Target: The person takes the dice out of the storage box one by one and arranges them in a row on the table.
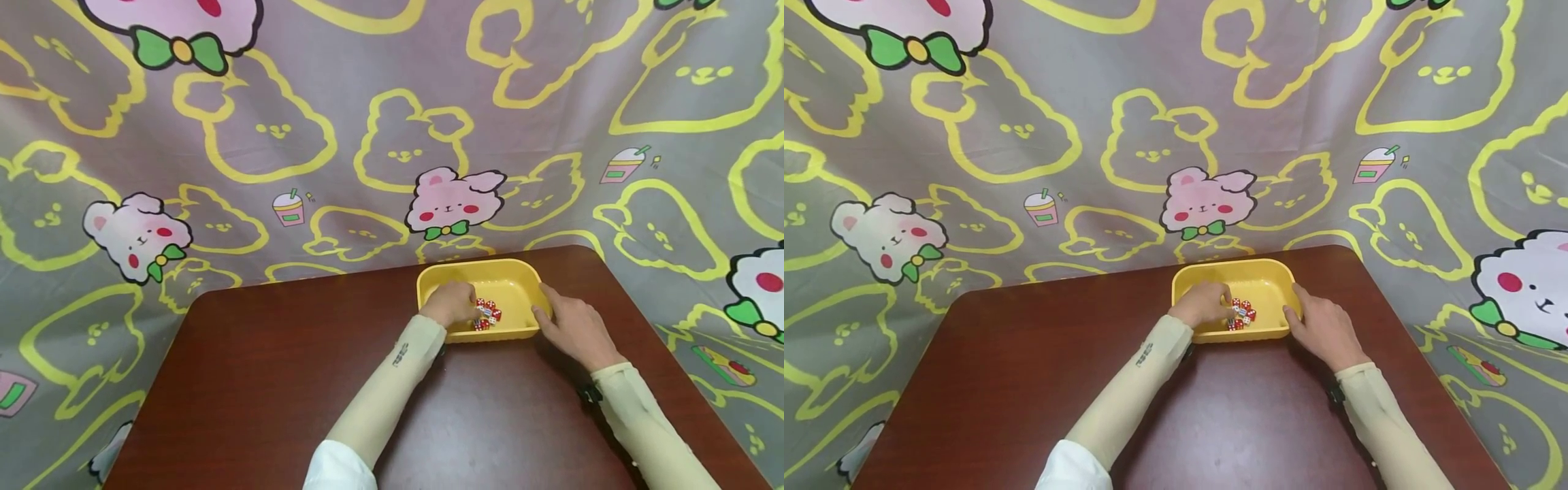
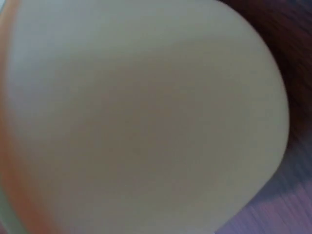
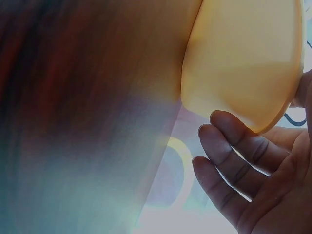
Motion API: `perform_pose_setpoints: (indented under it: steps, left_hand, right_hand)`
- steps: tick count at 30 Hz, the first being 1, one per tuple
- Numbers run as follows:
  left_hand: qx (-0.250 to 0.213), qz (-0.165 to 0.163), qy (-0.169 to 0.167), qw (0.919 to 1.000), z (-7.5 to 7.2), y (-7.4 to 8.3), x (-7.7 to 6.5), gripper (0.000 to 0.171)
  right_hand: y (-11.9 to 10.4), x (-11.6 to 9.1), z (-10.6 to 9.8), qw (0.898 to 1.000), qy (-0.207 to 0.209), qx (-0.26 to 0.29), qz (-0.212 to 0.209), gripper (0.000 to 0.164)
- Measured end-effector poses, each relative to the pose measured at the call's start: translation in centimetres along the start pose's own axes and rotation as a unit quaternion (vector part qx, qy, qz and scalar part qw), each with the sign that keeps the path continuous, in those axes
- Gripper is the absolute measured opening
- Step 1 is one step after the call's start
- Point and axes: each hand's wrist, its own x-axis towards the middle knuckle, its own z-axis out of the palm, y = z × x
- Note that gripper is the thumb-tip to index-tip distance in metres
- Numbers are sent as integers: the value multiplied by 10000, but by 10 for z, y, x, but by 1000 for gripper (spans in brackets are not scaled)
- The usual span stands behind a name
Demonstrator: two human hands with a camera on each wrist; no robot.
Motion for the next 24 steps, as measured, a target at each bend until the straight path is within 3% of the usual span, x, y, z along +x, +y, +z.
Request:
perform_pose_setpoints:
  steps: [11,20,24]
  left_hand:
    - [194,-21,51,9998,-1,6,-3,34]
    - [323,9,216,9992,5,3,0,31]
    - [307,22,222,9993,7,3,1,32]
  right_hand:
    - [1,1,1,10000,-30,29,78,53]
    - [1,1,1,9998,-3,138,163,53]
    - [1,0,1,9990,-203,253,293,54]
